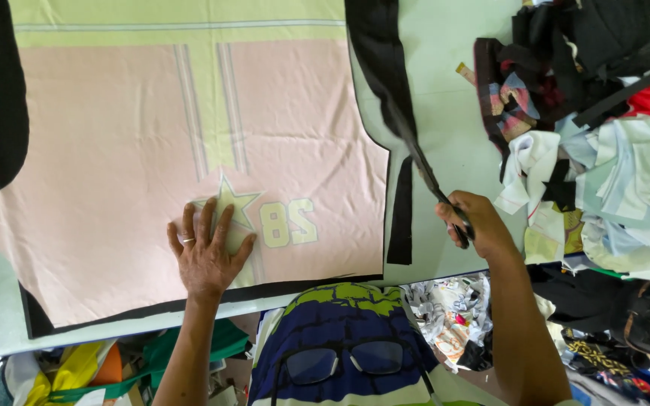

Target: A worker uses large industrial scissors to cut out specific garment shapes from a piece of fabric on a cutting table.

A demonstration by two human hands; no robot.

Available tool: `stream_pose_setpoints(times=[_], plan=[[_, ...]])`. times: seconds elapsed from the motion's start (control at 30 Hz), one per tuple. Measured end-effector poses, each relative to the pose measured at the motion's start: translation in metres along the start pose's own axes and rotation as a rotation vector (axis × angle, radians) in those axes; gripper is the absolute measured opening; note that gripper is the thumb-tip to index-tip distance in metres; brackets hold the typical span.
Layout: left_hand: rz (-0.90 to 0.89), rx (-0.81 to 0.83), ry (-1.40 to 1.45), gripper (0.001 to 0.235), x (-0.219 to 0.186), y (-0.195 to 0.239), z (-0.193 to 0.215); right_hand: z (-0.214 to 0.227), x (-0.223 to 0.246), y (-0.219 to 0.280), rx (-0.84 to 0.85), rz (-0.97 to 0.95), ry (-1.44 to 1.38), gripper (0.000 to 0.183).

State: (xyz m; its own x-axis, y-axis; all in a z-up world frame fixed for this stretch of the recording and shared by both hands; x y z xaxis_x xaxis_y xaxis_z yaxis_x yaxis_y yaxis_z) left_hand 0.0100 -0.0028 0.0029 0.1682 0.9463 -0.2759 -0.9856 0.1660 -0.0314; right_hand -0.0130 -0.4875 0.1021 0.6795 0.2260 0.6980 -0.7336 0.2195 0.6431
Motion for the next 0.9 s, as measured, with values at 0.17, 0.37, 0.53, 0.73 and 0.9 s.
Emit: stream_pose_setpoints(times=[0.17, 0.37, 0.53, 0.73, 0.9], plan=[[0.005, 0.012, -0.014, 0.067, -0.001, -0.003, 0.001, 0.003, 0.018, 0.019, -0.047, 0.001, 0.065, 0.048], [0.036, 0.044, -0.005, 0.068, -0.004, -0.002, 0.005, 0.012, -0.001, 0.025, -0.102, -0.010, 0.122, 0.047], [0.064, 0.091, -0.009, 0.069, -0.004, -0.002, 0.007, 0.013, -0.011, 0.031, -0.232, -0.022, 0.106, 0.046], [0.081, 0.110, 0.001, 0.069, -0.004, -0.002, 0.007, -0.019, -0.004, 0.042, -0.171, -0.058, 0.033, 0.036], [0.047, 0.131, 0.059, 0.071, -0.001, -0.004, 0.013, -0.038, -0.012, 0.023, -0.091, -0.007, 0.050, 0.042]])
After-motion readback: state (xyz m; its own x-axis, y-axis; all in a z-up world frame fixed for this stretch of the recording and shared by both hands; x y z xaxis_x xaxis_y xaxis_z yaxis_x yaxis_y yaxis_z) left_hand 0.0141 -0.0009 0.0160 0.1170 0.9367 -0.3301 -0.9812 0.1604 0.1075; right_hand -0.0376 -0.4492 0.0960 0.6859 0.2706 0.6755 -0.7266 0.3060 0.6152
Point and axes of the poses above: each hand's wrist, its own y-axis away from the middle knuckle, its own z-axis out of the back of the hand, x = y × z, the point moved 1 cm from there along -y, towards the middle knuckle, and after that the axes turned 1 degree about -z, right-handed, at the moved point
